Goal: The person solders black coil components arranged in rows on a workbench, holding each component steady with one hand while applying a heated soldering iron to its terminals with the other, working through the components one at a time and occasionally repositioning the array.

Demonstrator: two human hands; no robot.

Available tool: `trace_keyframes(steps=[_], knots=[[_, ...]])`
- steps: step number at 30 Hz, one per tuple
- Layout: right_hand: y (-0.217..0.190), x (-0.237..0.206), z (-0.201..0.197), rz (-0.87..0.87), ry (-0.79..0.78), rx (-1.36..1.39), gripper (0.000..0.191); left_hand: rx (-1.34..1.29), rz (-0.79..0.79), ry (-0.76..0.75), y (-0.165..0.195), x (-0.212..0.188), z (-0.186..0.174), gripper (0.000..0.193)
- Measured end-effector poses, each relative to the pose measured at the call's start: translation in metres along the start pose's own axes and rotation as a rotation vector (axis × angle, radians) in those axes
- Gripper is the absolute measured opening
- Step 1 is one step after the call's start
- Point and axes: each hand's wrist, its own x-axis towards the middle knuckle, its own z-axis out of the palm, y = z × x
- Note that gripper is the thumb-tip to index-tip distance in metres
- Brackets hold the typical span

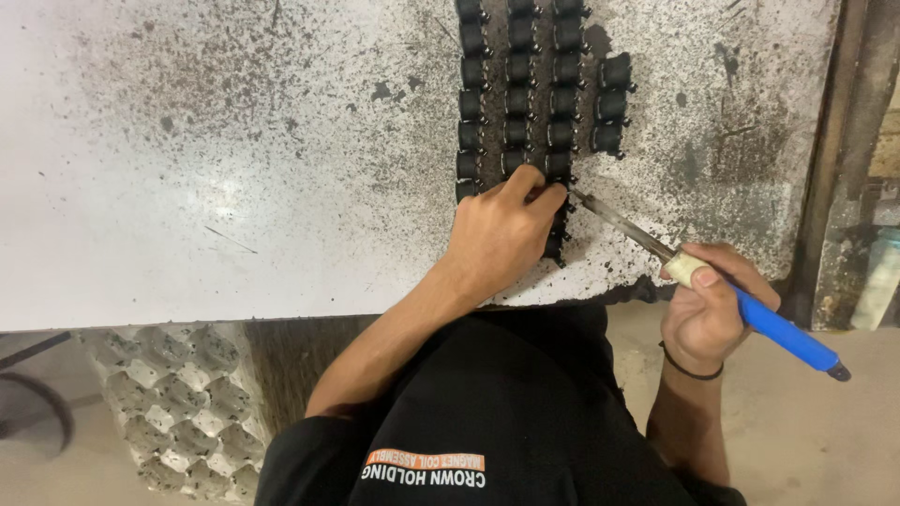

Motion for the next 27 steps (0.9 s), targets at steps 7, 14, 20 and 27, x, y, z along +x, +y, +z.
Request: trace_keyframes(steps=[7,14,20,27], knots=[[-0.011,0.006,0.007,0.023,-0.051,-0.061,0.028,0.072,0.029,-0.123,0.002,0.007,0.005,0.015],[-0.009,0.003,0.003,0.086,0.020,0.001,0.026,-0.051,0.047,-0.002,0.002,-0.004,-0.005,0.024],[-0.009,0.004,0.007,0.112,0.047,0.015,0.027,-0.153,0.040,-0.006,-0.005,0.002,-0.007,0.020],[-0.019,0.008,0.003,0.063,0.014,-0.043,0.028,-0.112,0.028,-0.031,-0.007,0.003,0.001,0.017]])
